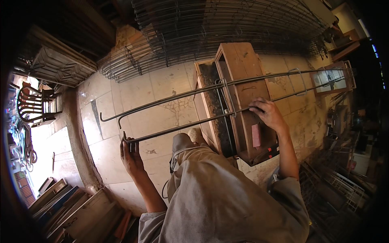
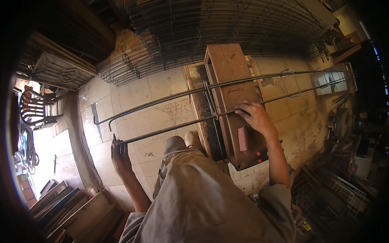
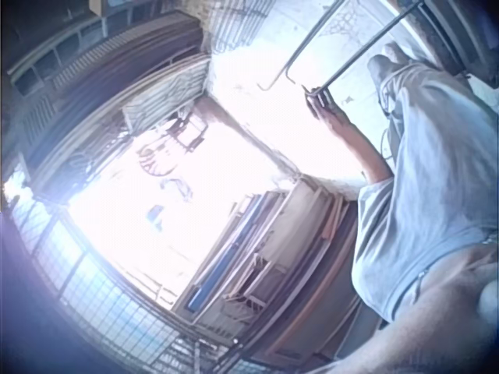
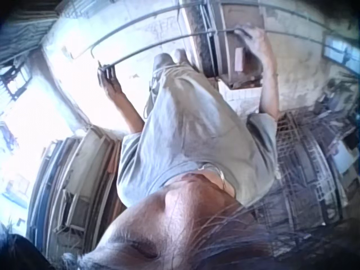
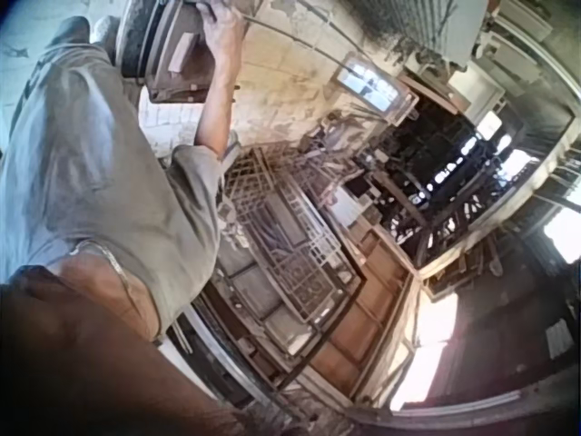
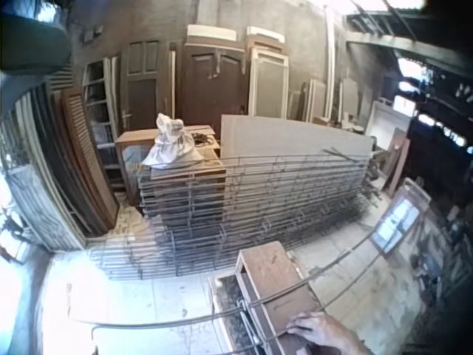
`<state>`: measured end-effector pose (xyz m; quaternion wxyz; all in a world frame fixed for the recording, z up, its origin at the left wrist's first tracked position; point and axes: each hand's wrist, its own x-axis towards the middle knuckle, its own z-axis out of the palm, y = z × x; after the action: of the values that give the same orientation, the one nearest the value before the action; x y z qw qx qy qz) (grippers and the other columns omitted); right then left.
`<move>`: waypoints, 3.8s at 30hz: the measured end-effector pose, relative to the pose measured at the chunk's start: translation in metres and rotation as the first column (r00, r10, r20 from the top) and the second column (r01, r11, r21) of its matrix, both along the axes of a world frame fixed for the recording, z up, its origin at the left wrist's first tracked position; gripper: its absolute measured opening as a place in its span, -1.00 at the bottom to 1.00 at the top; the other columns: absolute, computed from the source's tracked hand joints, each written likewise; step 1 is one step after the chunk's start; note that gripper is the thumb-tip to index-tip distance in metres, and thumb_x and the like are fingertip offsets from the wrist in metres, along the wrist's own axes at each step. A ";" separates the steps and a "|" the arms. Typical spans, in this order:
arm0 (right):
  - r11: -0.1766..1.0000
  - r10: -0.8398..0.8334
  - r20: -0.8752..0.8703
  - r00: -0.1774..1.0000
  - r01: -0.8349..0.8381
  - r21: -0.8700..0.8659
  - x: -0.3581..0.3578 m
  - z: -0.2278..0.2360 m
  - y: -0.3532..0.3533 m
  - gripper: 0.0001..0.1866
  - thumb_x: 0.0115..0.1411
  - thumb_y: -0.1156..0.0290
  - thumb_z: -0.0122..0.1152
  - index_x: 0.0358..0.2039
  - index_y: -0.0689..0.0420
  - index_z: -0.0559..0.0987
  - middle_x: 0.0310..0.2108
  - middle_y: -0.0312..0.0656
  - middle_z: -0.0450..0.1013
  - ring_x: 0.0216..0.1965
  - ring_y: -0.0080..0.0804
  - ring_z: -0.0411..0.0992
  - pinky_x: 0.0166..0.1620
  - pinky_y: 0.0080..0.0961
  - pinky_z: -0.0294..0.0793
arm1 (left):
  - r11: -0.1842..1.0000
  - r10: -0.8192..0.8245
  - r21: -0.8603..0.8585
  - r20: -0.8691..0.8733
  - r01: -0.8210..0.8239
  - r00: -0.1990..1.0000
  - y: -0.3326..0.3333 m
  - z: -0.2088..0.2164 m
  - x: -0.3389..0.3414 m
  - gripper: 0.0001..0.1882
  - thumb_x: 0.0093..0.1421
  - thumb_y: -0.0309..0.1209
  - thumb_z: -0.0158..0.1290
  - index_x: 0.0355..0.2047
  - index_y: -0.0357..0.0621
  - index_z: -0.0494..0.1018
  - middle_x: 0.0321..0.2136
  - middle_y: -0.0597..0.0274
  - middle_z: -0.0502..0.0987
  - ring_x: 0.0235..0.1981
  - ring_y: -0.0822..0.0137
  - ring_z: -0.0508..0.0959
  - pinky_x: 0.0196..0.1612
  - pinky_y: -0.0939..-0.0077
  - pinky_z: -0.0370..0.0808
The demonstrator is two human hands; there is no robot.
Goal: The person aligns metal rods on a wooden frame and secures the joints by twisting thin wire around them using pliers.
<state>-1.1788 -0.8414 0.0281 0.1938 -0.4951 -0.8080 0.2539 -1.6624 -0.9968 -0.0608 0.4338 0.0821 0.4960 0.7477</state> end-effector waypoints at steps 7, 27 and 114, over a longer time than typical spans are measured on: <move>1.000 -0.005 -0.006 1.000 0.005 -0.012 0.005 0.008 -0.004 -0.85 0.11 0.47 0.29 -0.30 0.24 0.60 -0.29 -0.12 0.53 -0.29 -0.09 0.54 -0.22 -0.32 0.52 | 0.892 0.040 -0.080 -0.966 -0.445 0.256 0.041 0.065 0.054 -0.54 0.25 -0.44 0.11 0.11 -0.32 0.27 0.05 0.01 0.38 0.11 0.15 0.37 0.22 0.22 0.30; 0.997 -0.052 -0.035 0.998 0.054 0.046 0.010 0.027 -0.010 -0.83 0.07 0.53 0.27 -0.28 0.20 0.59 -0.25 -0.15 0.50 -0.27 -0.10 0.53 -0.22 -0.31 0.52 | 0.256 -0.628 -0.609 -0.696 0.751 -0.350 0.156 0.097 0.233 -0.63 0.29 -0.15 0.01 -0.39 -0.26 0.53 -0.57 -0.14 0.52 -0.42 -0.18 0.54 -0.30 0.03 0.45; 0.905 -0.422 0.130 0.897 0.408 0.119 -0.085 0.031 -0.104 -0.72 0.18 0.46 0.13 -0.07 0.03 0.51 -0.39 -0.13 0.50 -0.27 -0.03 0.48 -0.29 -0.14 0.49 | 0.434 -0.666 -0.662 -0.692 0.611 -0.277 0.141 0.113 0.237 -0.60 0.23 -0.09 0.03 -0.26 -0.21 0.59 -0.53 -0.14 0.56 -0.37 -0.14 0.58 -0.25 0.03 0.50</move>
<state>-1.2636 -0.9456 0.0594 0.2026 -0.6649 -0.7067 0.1321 -1.4254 -0.8562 0.0526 0.3638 0.7490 0.5307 0.1581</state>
